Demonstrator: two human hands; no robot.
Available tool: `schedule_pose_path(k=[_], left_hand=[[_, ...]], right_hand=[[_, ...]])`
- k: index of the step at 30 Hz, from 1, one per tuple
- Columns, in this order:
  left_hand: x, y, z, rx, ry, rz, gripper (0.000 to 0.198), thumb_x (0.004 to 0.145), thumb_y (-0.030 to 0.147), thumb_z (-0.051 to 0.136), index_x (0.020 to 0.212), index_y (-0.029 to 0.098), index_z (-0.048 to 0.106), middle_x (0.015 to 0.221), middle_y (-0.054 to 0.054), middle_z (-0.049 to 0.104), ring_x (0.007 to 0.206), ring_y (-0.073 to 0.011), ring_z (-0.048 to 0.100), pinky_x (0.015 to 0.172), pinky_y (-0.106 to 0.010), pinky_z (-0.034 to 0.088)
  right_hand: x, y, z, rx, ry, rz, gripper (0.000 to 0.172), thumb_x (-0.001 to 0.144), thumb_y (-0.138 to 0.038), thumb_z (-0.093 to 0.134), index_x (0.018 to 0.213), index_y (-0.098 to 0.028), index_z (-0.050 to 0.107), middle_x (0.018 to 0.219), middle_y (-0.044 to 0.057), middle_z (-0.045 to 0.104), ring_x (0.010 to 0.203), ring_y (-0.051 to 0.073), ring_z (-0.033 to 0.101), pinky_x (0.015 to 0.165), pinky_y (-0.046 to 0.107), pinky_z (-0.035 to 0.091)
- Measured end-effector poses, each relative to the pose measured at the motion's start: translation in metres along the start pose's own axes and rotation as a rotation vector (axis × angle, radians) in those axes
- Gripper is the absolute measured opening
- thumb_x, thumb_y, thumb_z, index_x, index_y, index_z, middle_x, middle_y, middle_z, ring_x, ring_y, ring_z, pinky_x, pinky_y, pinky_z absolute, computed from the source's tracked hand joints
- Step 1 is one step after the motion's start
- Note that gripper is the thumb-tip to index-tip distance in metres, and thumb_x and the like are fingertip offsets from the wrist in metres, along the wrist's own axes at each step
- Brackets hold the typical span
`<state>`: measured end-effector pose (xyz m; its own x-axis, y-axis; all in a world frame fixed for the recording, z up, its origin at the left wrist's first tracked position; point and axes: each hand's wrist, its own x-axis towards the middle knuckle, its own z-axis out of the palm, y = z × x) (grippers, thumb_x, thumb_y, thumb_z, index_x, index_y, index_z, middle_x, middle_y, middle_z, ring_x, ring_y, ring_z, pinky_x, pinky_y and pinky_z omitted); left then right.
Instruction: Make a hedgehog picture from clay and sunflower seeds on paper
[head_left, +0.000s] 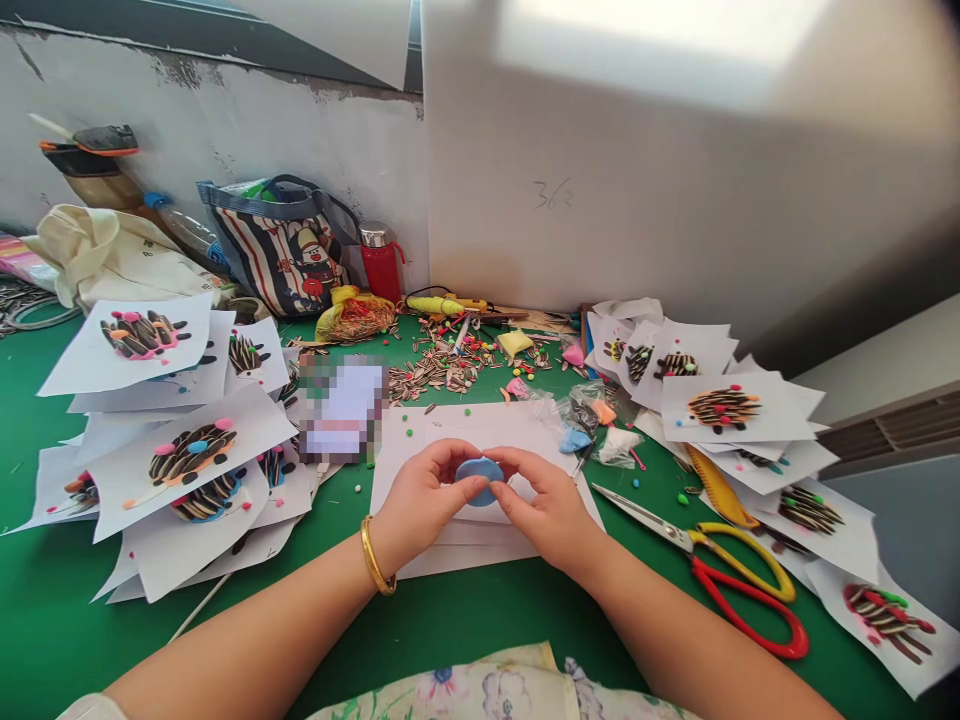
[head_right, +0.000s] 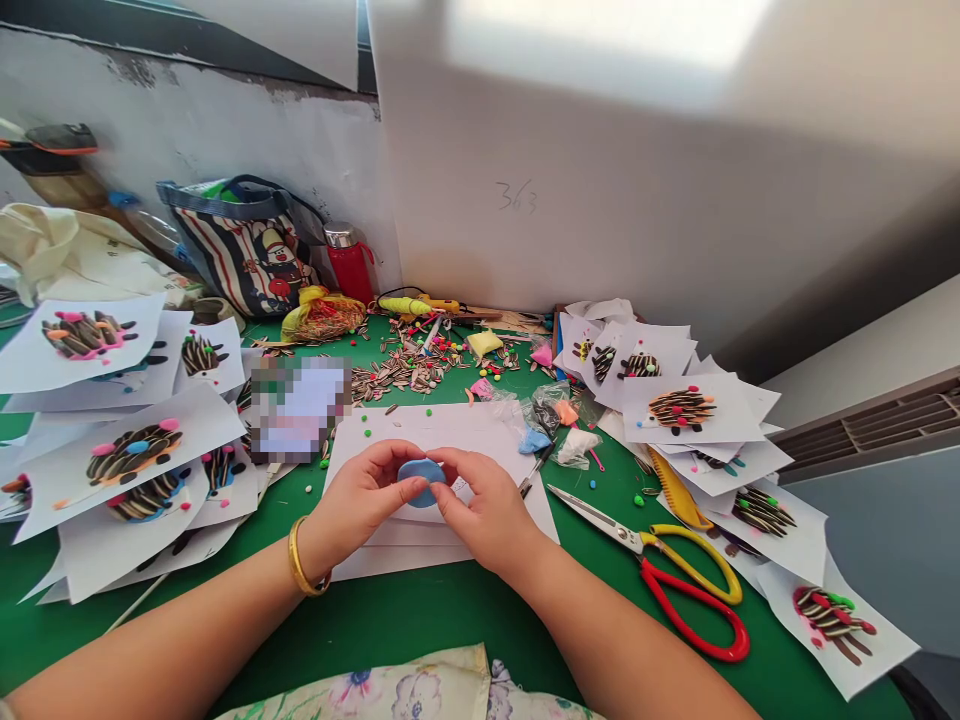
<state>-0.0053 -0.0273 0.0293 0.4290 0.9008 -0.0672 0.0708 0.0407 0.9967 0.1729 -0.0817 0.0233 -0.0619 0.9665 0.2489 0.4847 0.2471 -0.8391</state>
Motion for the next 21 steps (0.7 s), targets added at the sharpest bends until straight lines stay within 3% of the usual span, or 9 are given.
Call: schedule_pose_path(k=[6,12,18,21], left_hand=[[-0.0005,0.0013,-0.0002,0.022,-0.058,-0.024,0.03,0.077,0.039,0.07,0.096,0.016,0.069,0.091,-0.006,0.07,0.08,-0.0174,0.062,0.072,-0.028,0.05],[0.0002,-0.0003,0.0001,0.031,-0.025,-0.025,0.024,0.074,0.038,0.072,0.081,0.016,0.067,0.076,-0.001,0.066,0.07,-0.0144,0.059,0.064,-0.025,0.048],[0.0002,0.0045,-0.0009,0.004,-0.056,-0.008,0.028,0.078,0.037,0.068,0.096,0.017,0.072,0.09,-0.005,0.073,0.077,-0.0167,0.064,0.069,-0.027,0.052],[0.0005,0.0046,-0.0018,0.058,-0.053,0.008,0.024,0.081,0.037,0.064,0.087,0.017,0.075,0.082,-0.004,0.073,0.076,-0.0171,0.063,0.071,-0.027,0.052]], right_hand=[[-0.0008,0.0,-0.0006,-0.036,0.035,0.021,0.042,0.087,-0.023,0.058,0.129,-0.026,0.055,0.093,0.001,0.066,0.094,0.019,0.063,0.089,0.033,0.049],[-0.0012,-0.0009,0.0001,-0.027,0.026,-0.014,0.041,0.086,-0.023,0.059,0.127,-0.025,0.057,0.096,0.002,0.066,0.095,0.019,0.063,0.091,0.034,0.049],[0.0011,-0.0002,-0.0025,0.016,0.013,-0.094,0.033,0.09,-0.018,0.055,0.12,-0.029,0.064,0.105,0.002,0.069,0.096,0.017,0.063,0.089,0.033,0.05],[0.002,-0.0004,-0.0033,0.003,-0.027,-0.118,0.032,0.09,-0.017,0.054,0.118,-0.03,0.066,0.1,0.002,0.07,0.094,0.017,0.063,0.087,0.032,0.05]])
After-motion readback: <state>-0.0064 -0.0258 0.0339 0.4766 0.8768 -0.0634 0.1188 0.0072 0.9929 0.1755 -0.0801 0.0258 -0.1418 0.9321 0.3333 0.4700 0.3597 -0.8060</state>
